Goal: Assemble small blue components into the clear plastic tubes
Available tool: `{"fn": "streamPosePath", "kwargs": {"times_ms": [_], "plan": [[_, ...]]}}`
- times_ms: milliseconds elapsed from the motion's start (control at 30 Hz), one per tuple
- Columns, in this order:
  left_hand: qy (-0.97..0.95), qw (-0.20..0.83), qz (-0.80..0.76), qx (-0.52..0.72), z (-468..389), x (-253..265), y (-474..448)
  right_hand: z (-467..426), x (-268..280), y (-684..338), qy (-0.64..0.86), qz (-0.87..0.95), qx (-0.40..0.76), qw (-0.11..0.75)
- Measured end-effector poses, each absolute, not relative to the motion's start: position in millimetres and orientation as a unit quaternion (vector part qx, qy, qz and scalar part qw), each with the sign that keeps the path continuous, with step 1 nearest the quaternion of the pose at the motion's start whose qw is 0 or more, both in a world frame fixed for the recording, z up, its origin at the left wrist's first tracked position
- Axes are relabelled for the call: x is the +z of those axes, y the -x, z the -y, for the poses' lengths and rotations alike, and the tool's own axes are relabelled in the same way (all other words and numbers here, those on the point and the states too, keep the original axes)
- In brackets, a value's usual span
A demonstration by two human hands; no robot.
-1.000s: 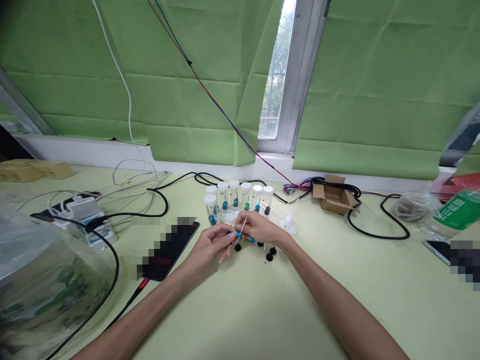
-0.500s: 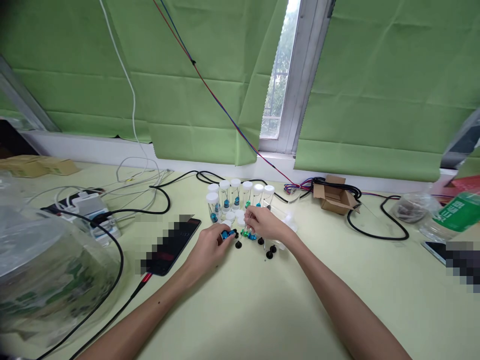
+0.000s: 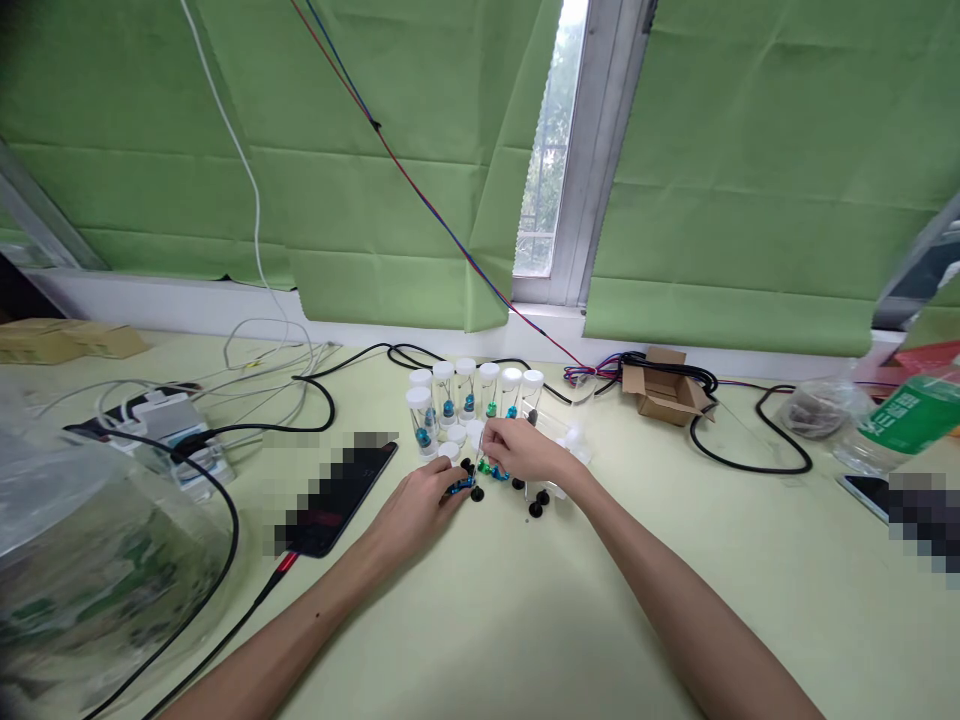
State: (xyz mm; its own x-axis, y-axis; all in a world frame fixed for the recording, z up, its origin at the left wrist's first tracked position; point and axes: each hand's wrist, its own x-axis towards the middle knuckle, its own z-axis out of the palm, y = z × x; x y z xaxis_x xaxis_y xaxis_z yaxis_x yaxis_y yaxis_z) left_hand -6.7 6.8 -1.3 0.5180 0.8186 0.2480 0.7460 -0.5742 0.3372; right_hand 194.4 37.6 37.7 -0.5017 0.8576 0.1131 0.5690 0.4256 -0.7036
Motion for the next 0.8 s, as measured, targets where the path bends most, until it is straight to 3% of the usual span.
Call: {"fn": "streamPosePath", "kwargs": {"times_ms": [500, 800], "plan": [[-0.837, 0.168, -0.432, 0.292, -12.8, -0.2, 9.4, -36.7, 37.5, -193.0, 0.443, 0.812, 0.305, 0.228], [-0.829, 0.106, -0.456, 0.304, -9.2, -1.8, 11.0, -34.5, 38.3, -191.6, 0.438, 0.777, 0.386, 0.236]]}}
